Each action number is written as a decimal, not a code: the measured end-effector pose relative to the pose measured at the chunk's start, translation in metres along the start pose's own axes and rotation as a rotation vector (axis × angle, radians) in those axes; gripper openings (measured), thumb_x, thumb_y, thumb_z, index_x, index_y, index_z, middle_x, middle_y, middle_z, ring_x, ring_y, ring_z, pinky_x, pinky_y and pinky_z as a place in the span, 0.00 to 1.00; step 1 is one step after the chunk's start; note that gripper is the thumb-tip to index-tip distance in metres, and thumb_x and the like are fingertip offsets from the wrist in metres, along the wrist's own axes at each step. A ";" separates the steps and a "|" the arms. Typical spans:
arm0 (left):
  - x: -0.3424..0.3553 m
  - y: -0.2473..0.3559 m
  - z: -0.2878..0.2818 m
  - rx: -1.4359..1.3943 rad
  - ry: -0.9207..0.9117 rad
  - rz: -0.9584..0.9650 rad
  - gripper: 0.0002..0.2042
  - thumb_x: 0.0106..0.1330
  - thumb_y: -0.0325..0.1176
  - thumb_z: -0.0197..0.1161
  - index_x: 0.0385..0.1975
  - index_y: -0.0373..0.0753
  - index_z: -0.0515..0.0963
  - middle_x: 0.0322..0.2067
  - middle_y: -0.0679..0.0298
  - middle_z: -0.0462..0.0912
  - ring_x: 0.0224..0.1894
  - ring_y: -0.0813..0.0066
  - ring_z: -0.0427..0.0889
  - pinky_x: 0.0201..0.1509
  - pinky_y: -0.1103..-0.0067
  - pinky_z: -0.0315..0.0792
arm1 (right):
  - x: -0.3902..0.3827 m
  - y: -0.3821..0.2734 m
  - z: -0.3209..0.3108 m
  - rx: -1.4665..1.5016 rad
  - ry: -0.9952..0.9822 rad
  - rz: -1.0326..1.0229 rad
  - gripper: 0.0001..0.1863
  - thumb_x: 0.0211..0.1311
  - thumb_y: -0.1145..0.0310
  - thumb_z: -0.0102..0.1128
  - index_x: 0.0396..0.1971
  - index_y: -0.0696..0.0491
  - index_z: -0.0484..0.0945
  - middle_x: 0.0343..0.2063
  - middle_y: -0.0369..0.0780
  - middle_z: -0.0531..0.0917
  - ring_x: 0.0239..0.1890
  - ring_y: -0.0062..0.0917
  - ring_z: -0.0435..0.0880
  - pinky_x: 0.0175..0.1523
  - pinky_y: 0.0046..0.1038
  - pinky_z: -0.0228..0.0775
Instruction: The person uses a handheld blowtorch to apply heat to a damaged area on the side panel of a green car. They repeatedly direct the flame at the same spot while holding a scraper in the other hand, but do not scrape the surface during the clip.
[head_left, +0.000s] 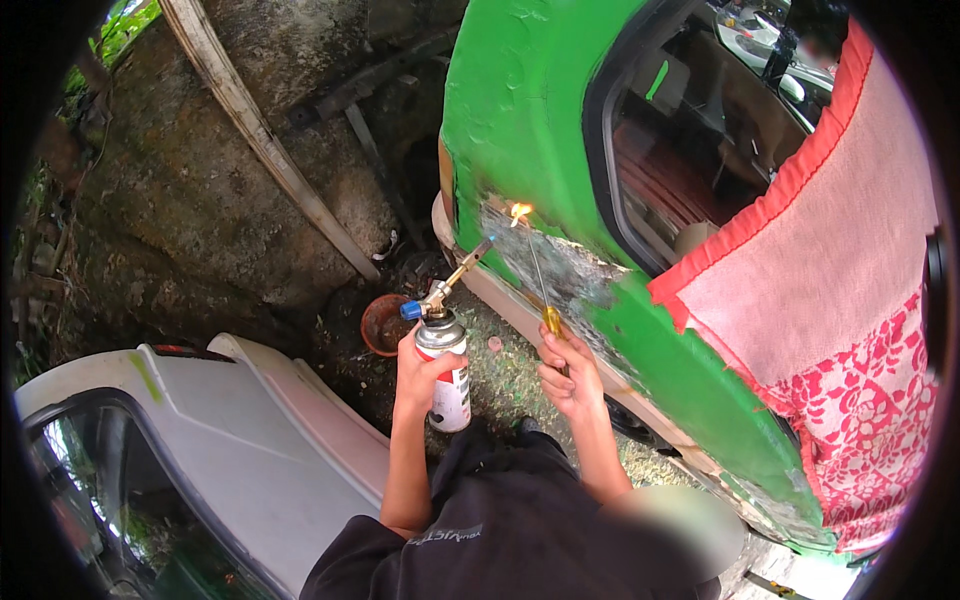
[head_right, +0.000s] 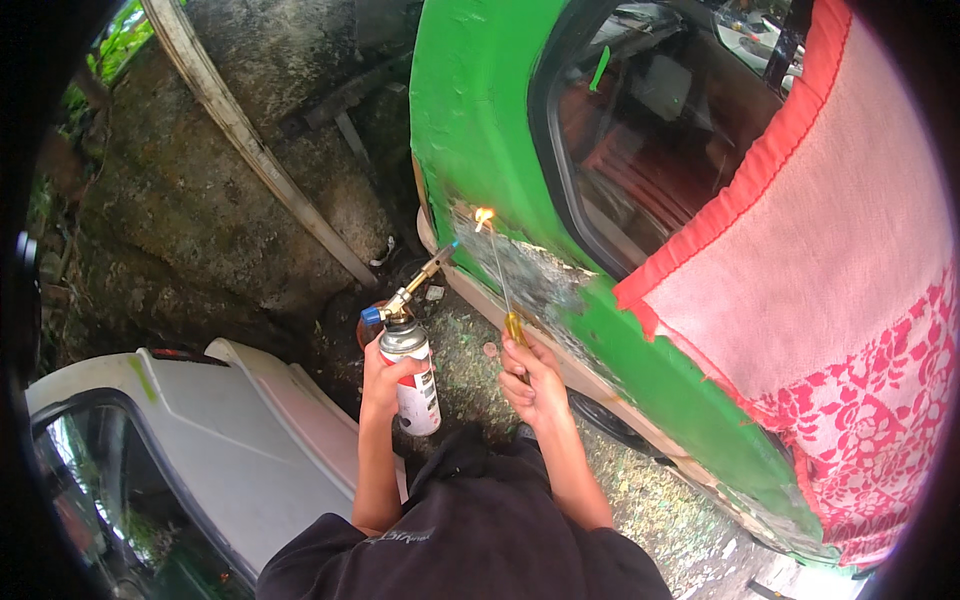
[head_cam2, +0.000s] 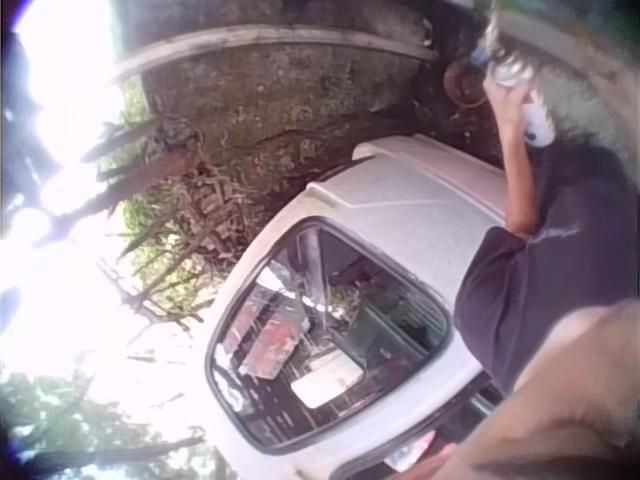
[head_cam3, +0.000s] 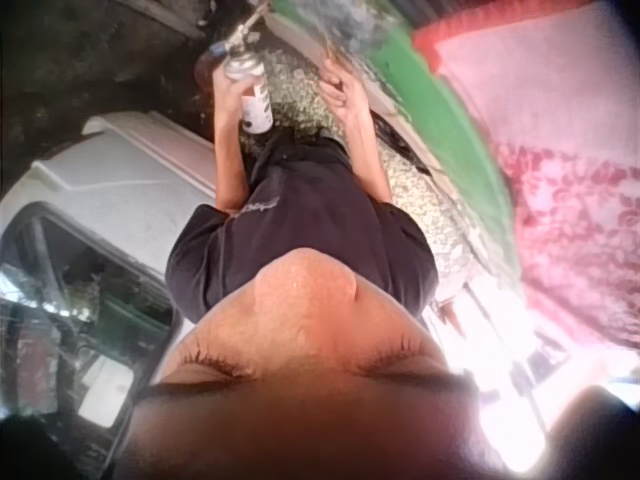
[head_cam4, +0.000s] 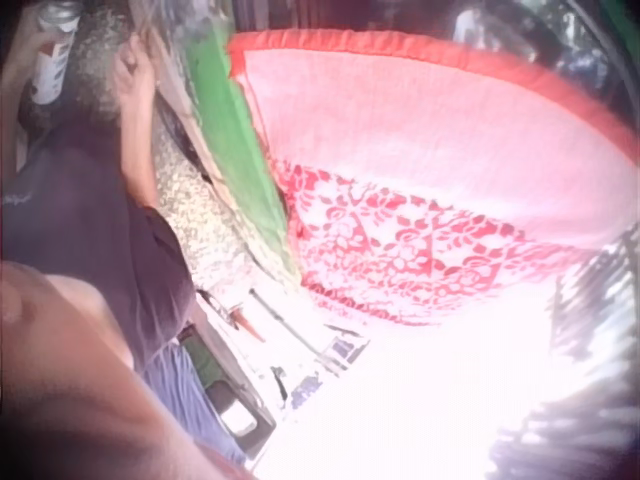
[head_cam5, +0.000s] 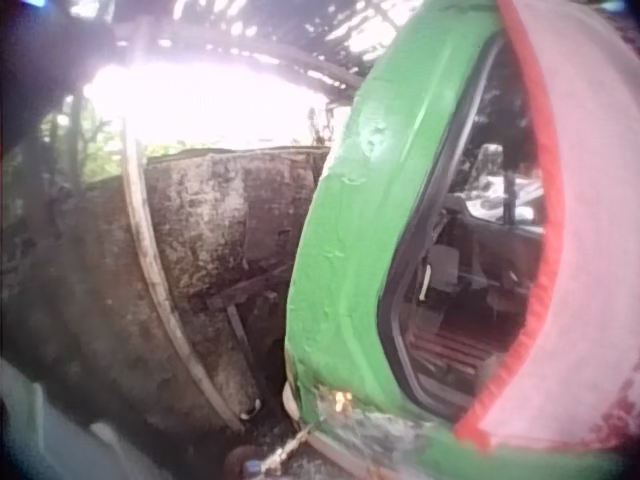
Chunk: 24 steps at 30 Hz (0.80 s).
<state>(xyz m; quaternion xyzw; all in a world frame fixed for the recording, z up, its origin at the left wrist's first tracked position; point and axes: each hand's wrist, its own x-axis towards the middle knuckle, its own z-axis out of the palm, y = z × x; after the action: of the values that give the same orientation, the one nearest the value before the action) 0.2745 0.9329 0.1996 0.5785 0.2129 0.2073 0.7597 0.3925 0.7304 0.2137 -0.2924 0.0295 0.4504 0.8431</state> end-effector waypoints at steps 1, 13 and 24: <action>-0.001 0.000 -0.001 0.001 -0.007 -0.014 0.20 0.43 0.25 0.68 0.40 0.32 0.77 0.31 0.58 0.84 0.30 0.68 0.85 0.38 0.73 0.80 | -0.001 0.000 -0.002 0.012 -0.014 0.001 0.08 0.76 0.69 0.55 0.49 0.53 0.74 0.18 0.28 0.65 0.09 0.08 0.54 0.11 0.16 0.42; -0.003 0.001 -0.006 0.016 0.027 -0.035 0.18 0.46 0.23 0.70 0.40 0.34 0.79 0.33 0.66 0.84 0.34 0.78 0.81 0.43 0.78 0.74 | 0.005 0.003 0.012 0.067 -0.031 0.006 0.06 0.76 0.71 0.53 0.48 0.53 0.73 0.19 0.28 0.65 0.09 0.09 0.54 0.11 0.16 0.42; -0.015 -0.013 -0.012 0.082 0.174 -0.017 0.20 0.44 0.27 0.67 0.41 0.32 0.77 0.31 0.59 0.83 0.30 0.69 0.84 0.38 0.72 0.79 | -0.009 -0.019 0.011 -0.176 -0.020 0.030 0.07 0.77 0.69 0.53 0.48 0.53 0.71 0.19 0.27 0.64 0.09 0.08 0.53 0.11 0.15 0.41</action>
<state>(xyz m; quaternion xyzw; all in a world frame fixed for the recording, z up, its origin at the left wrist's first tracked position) 0.2563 0.9309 0.1854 0.5871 0.2915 0.2413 0.7157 0.3993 0.7210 0.2344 -0.3605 -0.0141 0.4668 0.8075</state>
